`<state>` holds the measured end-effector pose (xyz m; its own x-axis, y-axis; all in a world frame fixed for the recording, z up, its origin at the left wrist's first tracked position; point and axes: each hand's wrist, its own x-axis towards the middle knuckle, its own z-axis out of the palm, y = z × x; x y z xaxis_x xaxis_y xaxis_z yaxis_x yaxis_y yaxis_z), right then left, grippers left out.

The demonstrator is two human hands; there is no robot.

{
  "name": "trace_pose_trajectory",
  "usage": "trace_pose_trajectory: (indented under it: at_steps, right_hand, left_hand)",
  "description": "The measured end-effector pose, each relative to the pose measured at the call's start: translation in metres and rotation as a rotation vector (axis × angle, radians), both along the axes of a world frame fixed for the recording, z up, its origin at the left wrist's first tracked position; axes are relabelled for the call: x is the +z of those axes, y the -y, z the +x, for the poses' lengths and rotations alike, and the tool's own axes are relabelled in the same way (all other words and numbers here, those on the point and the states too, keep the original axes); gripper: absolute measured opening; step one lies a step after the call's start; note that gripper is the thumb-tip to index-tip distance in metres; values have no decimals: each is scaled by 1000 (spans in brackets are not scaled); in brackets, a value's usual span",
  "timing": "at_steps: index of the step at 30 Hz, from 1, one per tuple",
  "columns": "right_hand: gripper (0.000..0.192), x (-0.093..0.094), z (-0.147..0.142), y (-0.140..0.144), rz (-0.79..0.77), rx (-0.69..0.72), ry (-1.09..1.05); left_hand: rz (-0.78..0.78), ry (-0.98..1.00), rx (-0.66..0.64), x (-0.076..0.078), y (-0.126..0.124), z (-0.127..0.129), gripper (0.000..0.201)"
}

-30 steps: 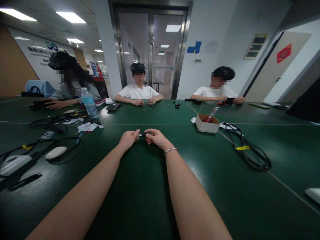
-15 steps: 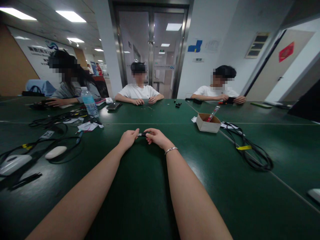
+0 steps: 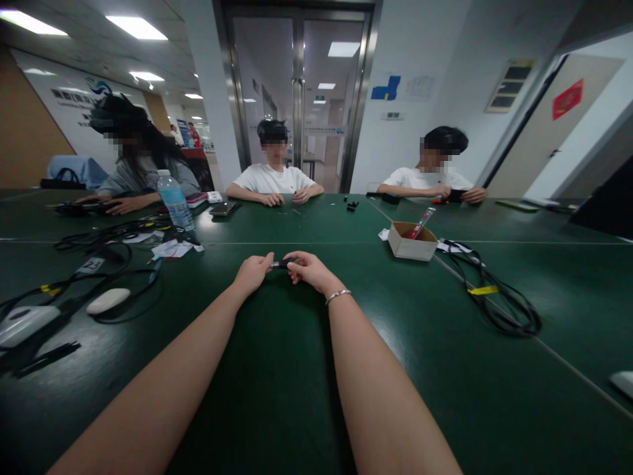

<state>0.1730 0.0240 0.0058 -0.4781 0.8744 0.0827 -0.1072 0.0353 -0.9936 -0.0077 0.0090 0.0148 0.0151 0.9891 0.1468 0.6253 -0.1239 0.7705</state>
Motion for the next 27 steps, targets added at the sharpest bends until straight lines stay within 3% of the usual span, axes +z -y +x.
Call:
trace_pose_trajectory:
  at_steps: [12,27]
  right_hand:
    - [33,-4,1,-4,-5,9,-15]
    - [26,-1,2,-2,-52,-42,-39]
  left_hand:
    - [48,-44,-19,-5,-1,-1,52]
    - [76,110,-133,-20,-13,-5,46]
